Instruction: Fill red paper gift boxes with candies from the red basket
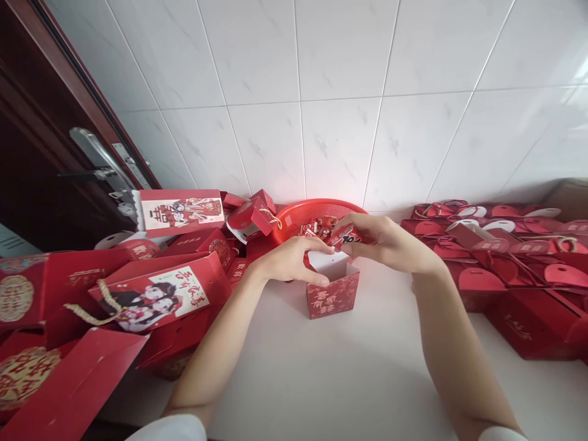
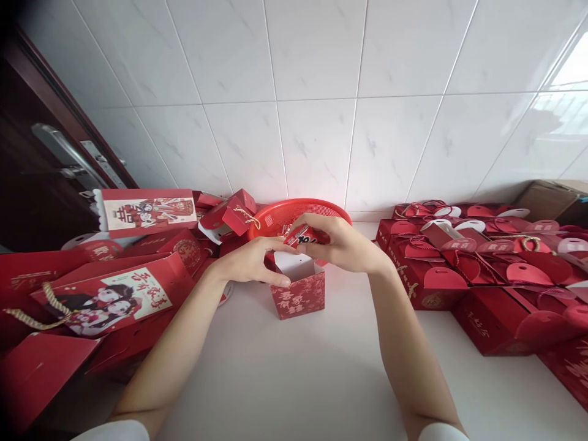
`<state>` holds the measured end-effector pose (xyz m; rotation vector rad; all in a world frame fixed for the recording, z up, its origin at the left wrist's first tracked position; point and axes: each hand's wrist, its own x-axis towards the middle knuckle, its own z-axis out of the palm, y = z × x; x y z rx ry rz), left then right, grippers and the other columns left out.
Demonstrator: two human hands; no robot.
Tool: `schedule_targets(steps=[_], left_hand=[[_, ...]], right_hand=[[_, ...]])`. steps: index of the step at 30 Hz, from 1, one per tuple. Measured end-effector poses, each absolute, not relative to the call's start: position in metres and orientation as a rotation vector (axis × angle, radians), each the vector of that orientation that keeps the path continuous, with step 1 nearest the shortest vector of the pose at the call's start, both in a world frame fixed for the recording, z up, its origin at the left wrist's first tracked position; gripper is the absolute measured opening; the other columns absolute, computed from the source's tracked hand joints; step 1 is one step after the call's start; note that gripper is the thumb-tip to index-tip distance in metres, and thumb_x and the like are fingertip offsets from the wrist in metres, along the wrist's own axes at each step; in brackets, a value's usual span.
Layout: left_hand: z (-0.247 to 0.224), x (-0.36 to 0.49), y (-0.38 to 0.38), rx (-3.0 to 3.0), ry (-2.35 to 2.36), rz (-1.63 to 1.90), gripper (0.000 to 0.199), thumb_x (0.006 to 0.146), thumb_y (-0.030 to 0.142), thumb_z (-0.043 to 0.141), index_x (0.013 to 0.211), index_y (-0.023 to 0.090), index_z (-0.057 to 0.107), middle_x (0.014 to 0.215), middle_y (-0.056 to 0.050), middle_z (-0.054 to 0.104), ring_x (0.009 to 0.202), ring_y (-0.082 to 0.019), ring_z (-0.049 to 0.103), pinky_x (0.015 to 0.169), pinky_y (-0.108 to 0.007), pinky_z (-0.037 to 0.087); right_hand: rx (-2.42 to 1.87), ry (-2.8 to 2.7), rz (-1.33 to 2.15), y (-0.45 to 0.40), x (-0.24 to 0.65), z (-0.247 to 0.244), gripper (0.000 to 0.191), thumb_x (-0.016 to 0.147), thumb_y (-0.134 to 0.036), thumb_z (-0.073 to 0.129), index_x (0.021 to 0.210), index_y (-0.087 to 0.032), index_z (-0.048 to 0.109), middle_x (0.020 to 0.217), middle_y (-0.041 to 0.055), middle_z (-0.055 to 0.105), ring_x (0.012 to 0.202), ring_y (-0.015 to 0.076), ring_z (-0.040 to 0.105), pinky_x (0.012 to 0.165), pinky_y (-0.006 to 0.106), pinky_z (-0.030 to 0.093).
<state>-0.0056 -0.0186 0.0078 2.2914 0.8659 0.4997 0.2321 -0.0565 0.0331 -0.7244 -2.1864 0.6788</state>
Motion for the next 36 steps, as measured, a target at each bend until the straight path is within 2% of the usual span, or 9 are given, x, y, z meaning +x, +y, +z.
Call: schedule_targets(steps=[4, 6, 9, 14, 19, 22, 26, 30, 36], left_hand=[[0.004, 0.000, -0.020, 2.294, 0.755, 0.537, 0.041, 0.073, 0.029, 0.080, 0.114, 0.026, 0.075, 0.114, -0.002, 0.074, 0.108, -0.027, 0.067, 0.096, -0.037, 0.050], [-0.001, 0.005, -0.017, 2.290, 0.701, 0.593, 0.034, 0.076, 0.023, 0.074, 0.111, 0.025, 0.075, 0.111, -0.001, 0.074, 0.106, -0.025, 0.068, 0.096, -0.037, 0.050], [-0.014, 0.015, -0.010, 2.239, 0.613, 0.719, 0.033, 0.078, 0.018, 0.067, 0.110, 0.023, 0.075, 0.115, -0.004, 0.074, 0.111, -0.026, 0.066, 0.100, -0.040, 0.049], [-0.035, 0.029, 0.001, 2.133, 0.548, 0.886, 0.035, 0.077, 0.016, 0.067, 0.109, 0.023, 0.077, 0.123, -0.008, 0.071, 0.122, -0.028, 0.061, 0.106, -0.046, 0.046], [-0.051, 0.037, -0.001, 1.989, 0.579, 1.067, 0.026, 0.074, 0.023, 0.072, 0.099, 0.023, 0.079, 0.129, -0.010, 0.067, 0.128, -0.030, 0.057, 0.110, -0.048, 0.042], [-0.061, 0.040, -0.006, 1.850, 0.622, 1.179, 0.025, 0.073, 0.030, 0.074, 0.096, 0.021, 0.078, 0.122, -0.010, 0.070, 0.123, -0.030, 0.060, 0.106, -0.046, 0.045], [-0.072, 0.046, -0.013, 1.707, 0.706, 1.310, 0.027, 0.072, 0.031, 0.071, 0.096, 0.020, 0.076, 0.113, -0.008, 0.074, 0.113, -0.029, 0.064, 0.101, -0.041, 0.046], [-0.078, 0.048, -0.020, 1.687, 0.775, 1.309, 0.034, 0.072, 0.031, 0.066, 0.104, 0.021, 0.073, 0.114, -0.006, 0.073, 0.111, -0.028, 0.064, 0.097, -0.038, 0.047], [-0.081, 0.048, -0.031, 1.762, 0.802, 1.253, 0.044, 0.080, 0.041, 0.057, 0.117, 0.019, 0.068, 0.118, -0.007, 0.072, 0.110, -0.028, 0.064, 0.096, -0.040, 0.049]], right_hand=[[-0.640, -2.084, 0.935, -0.059, 0.228, 0.028, 0.023, 0.091, -0.032, 0.068, 0.110, -0.019, 0.068, 0.096, 0.0048, 0.069, 0.071, 0.0138, 0.062, 0.062, 0.027, 0.054], [-0.641, -2.039, 0.986, -0.062, 0.228, 0.023, 0.023, 0.090, -0.032, 0.069, 0.109, -0.019, 0.069, 0.099, 0.0053, 0.067, 0.074, 0.0135, 0.062, 0.064, 0.027, 0.054], [-0.680, -1.924, 1.029, -0.071, 0.235, 0.012, 0.020, 0.088, -0.032, 0.072, 0.103, -0.018, 0.070, 0.099, 0.0056, 0.067, 0.081, 0.0146, 0.062, 0.068, 0.027, 0.055], [-0.865, -1.644, 1.135, -0.092, 0.260, -0.012, 0.024, 0.083, -0.037, 0.077, 0.099, -0.020, 0.069, 0.083, 0.0022, 0.066, 0.074, 0.0149, 0.062, 0.064, 0.027, 0.056], [-0.908, -1.376, 1.245, -0.101, 0.282, -0.046, 0.034, 0.074, -0.039, 0.084, 0.098, -0.022, 0.068, 0.086, 0.0037, 0.071, 0.073, 0.0170, 0.067, 0.057, 0.026, 0.053], [-0.870, -1.215, 1.256, -0.101, 0.286, -0.061, 0.033, 0.070, -0.042, 0.085, 0.089, -0.021, 0.067, 0.089, 0.0056, 0.073, 0.069, 0.0160, 0.066, 0.056, 0.026, 0.051], [-0.892, -1.150, 1.253, -0.102, 0.283, -0.069, 0.032, 0.070, -0.041, 0.085, 0.087, -0.020, 0.068, 0.090, 0.0070, 0.074, 0.069, 0.0153, 0.065, 0.057, 0.026, 0.049], [-0.920, -1.176, 1.270, -0.107, 0.281, -0.071, 0.034, 0.070, -0.043, 0.085, 0.088, -0.019, 0.068, 0.093, 0.0078, 0.074, 0.069, 0.0157, 0.066, 0.058, 0.026, 0.049], [-0.927, -1.174, 1.267, -0.110, 0.282, -0.073, 0.035, 0.070, -0.044, 0.084, 0.088, -0.019, 0.068, 0.092, 0.0078, 0.073, 0.070, 0.0158, 0.066, 0.057, 0.026, 0.048]])
